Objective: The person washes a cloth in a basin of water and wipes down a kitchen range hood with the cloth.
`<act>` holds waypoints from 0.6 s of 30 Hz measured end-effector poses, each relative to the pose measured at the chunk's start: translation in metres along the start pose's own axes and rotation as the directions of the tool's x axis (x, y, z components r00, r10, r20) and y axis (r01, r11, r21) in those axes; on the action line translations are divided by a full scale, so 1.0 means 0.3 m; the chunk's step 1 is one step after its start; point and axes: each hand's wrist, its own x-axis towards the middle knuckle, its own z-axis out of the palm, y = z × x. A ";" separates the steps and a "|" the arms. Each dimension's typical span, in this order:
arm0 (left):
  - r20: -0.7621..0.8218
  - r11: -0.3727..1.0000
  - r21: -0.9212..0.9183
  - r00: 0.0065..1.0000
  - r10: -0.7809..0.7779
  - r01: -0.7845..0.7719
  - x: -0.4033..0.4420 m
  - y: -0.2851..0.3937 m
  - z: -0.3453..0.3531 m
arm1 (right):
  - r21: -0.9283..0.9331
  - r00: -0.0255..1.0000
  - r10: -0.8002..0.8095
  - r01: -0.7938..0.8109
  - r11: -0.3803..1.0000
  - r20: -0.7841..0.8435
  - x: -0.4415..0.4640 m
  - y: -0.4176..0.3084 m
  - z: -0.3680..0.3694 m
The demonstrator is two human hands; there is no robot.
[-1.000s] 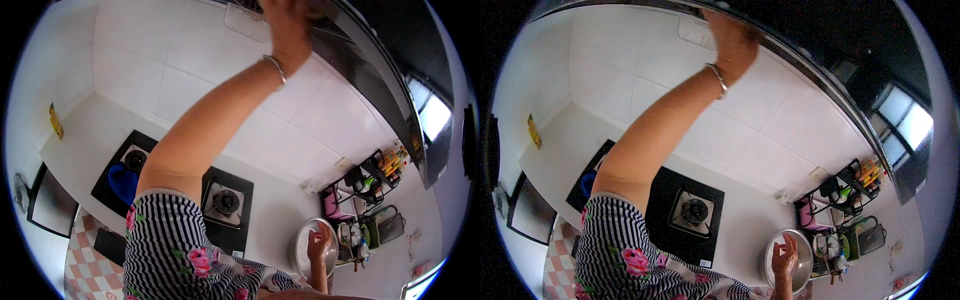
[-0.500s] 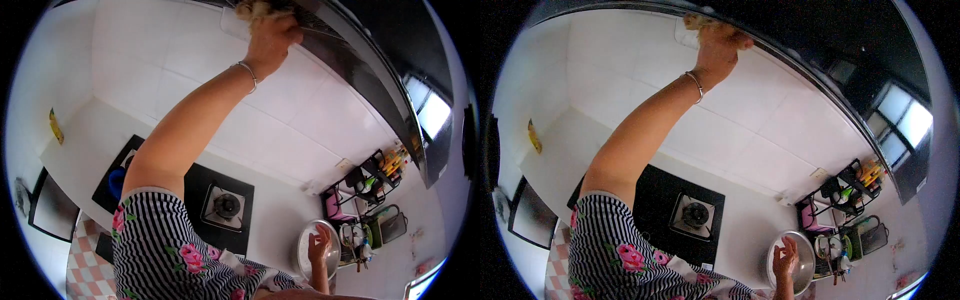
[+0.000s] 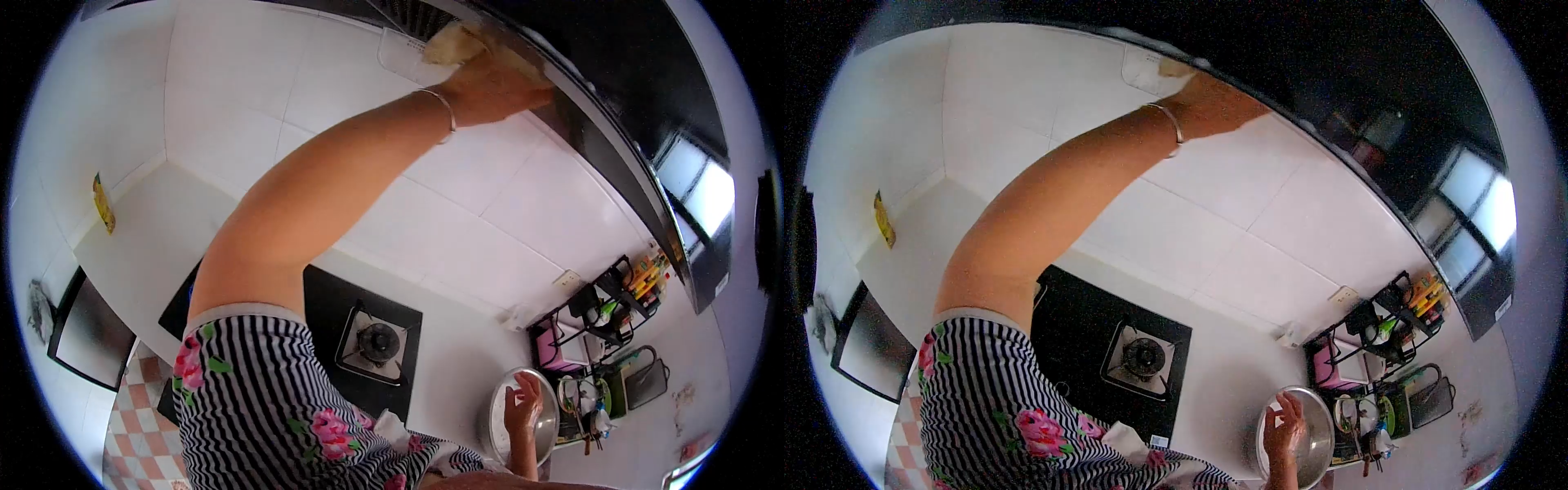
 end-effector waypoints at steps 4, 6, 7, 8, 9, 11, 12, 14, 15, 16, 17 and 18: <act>0.092 0.996 -0.058 0.994 -0.057 0.063 -0.037 -0.059 -0.112 | -0.011 0.999 0.031 -0.031 0.999 -0.012 -0.009 -0.007 -0.018; 0.018 0.988 -0.079 0.991 -0.130 0.131 -0.079 -0.096 -0.105 | -0.003 0.998 0.049 -0.049 0.999 -0.028 -0.014 -0.015 -0.026; -0.006 0.978 -0.119 0.985 -0.174 0.172 -0.101 -0.116 -0.094 | -0.001 0.997 0.068 -0.068 0.998 -0.022 -0.023 -0.016 -0.029; 0.065 0.967 -0.104 0.972 -0.228 0.234 -0.155 -0.154 -0.043 | 0.000 0.996 0.083 -0.083 0.997 -0.014 -0.028 -0.013 -0.031; 0.135 0.953 -0.081 0.950 -0.280 0.292 -0.209 -0.192 0.007 | -0.006 0.996 0.090 -0.090 0.996 -0.005 -0.034 -0.011 -0.032; 0.361 0.916 0.190 0.842 -0.400 0.354 -0.346 -0.274 0.118 | -0.021 0.994 0.104 -0.104 0.994 0.011 -0.044 -0.004 -0.040; 0.217 0.897 0.090 0.871 -0.442 0.433 -0.338 -0.276 0.082 | -0.020 0.996 0.091 -0.090 0.996 0.005 -0.049 -0.003 -0.042; -0.068 0.842 -0.143 0.844 -0.532 0.520 -0.309 -0.249 -0.042 | -0.011 0.998 0.064 -0.064 0.998 -0.010 -0.054 -0.006 -0.038; -0.064 0.877 -0.141 0.880 -0.471 0.460 -0.300 -0.203 -0.071 | -0.007 0.997 0.073 -0.073 0.997 -0.004 -0.051 -0.013 -0.030; 0.003 0.878 -0.368 0.945 -0.327 0.305 -0.298 -0.164 -0.085 | -0.004 0.997 0.080 -0.080 0.997 0.005 -0.045 -0.023 -0.026; 0.032 0.891 -0.403 0.976 -0.214 0.208 -0.292 -0.115 -0.083 | -0.005 0.996 0.086 -0.086 0.996 0.017 -0.041 -0.031 -0.024; 0.055 0.890 -0.441 0.993 -0.100 0.114 -0.297 -0.080 -0.071 | -0.001 0.996 0.089 -0.089 0.996 0.021 -0.037 -0.035 -0.019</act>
